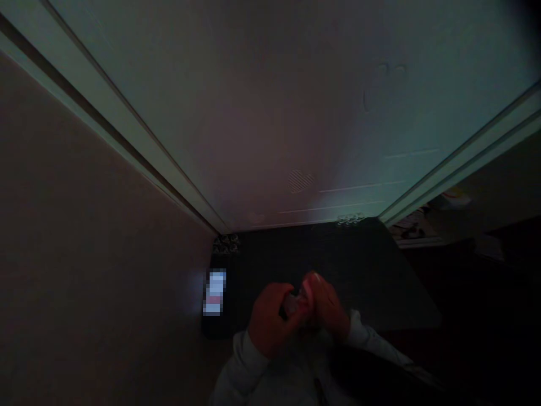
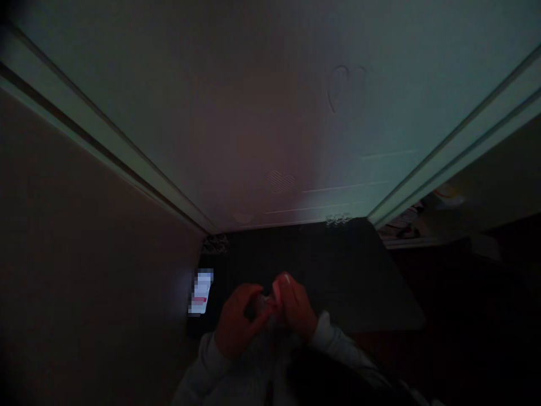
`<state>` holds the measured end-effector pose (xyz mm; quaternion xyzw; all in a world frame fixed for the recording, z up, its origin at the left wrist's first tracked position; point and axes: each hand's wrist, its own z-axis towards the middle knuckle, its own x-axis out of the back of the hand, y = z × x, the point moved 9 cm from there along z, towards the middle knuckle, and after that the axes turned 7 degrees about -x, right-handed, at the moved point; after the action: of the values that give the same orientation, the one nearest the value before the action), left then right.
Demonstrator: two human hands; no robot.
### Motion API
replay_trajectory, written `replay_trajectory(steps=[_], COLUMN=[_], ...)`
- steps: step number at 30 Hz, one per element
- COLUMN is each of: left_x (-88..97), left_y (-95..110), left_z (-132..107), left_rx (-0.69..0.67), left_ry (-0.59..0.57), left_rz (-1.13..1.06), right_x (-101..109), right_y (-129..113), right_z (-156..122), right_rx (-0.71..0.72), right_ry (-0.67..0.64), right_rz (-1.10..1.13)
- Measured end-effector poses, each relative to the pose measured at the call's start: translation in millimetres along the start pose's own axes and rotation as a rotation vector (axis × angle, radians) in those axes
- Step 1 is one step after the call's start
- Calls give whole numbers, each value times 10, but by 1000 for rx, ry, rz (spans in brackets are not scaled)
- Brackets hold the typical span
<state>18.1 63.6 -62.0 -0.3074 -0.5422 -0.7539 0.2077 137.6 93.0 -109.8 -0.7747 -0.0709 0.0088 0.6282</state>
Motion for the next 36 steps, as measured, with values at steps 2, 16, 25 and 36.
replay_trajectory(steps=[2,16,25,36], left_x=[-31,-245,-301,-306], left_y=[-36,-409,-440,-450], left_z=[-11,-128,-140,-157], left_rx=[40,481,528,497], left_ry=[-36,19,48,71], left_rz=[-58,-613,-775,-755], right_x=[32,-69,28,-114], right_y=[-8,147,202,280], right_z=[5,-42,51,69], right_rx=[-3,-116,-182,-281], right_ry=[23,-73,-3,-80], right_rz=[5,186,594,576])
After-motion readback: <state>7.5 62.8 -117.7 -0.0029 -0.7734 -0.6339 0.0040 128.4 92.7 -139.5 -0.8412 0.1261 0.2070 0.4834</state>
